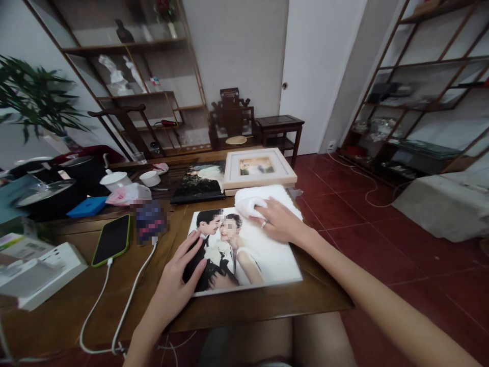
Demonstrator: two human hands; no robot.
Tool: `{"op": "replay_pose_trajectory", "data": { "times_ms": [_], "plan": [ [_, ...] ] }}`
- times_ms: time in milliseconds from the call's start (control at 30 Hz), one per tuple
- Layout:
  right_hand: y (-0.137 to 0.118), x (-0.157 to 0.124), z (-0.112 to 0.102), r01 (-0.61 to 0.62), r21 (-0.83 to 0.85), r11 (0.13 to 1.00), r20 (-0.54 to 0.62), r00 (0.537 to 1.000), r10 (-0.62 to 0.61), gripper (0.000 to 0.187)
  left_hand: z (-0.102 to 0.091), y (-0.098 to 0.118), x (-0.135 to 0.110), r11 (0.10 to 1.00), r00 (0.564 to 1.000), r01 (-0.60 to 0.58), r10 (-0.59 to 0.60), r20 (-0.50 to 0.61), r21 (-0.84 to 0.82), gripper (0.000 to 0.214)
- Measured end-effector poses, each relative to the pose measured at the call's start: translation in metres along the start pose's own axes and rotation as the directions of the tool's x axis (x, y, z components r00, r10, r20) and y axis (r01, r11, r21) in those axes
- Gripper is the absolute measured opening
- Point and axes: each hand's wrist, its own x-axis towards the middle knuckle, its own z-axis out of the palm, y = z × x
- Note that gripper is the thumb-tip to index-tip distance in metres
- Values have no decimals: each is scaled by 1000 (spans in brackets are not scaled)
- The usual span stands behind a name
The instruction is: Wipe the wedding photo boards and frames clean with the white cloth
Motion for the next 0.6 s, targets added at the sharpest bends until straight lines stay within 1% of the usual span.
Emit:
{"op": "replay_pose_trajectory", "data": {
  "times_ms": [67,133,233,333,400,500,600],
  "plan": [
    [-5,-7,0,16,-3,1000,-2,1000,-16,26,0,0,0,1000,1000,12,-12,1,-3,46],
    [-16,-22,-3,53,-6,999,10,999,-53,22,1,1,0,1000,1000,11,-11,-3,-7,45],
    [-40,-54,-10,110,20,994,56,992,-110,18,1,0,0,1000,1000,-1,0,-17,-13,45],
    [-67,-86,-17,142,70,987,76,986,-147,20,2,-1,0,1000,1000,-9,9,-25,-18,46],
    [-83,-102,-20,140,86,986,72,987,-146,23,3,-2,0,1000,1000,-12,11,-25,-18,46],
    [-96,-111,-23,88,105,990,88,991,-98,23,4,-3,0,1000,1000,-14,14,-26,-13,46],
    [-89,-99,-25,5,127,992,102,995,-18,23,3,-3,0,1000,999,-27,27,-26,-11,46]
  ]
}}
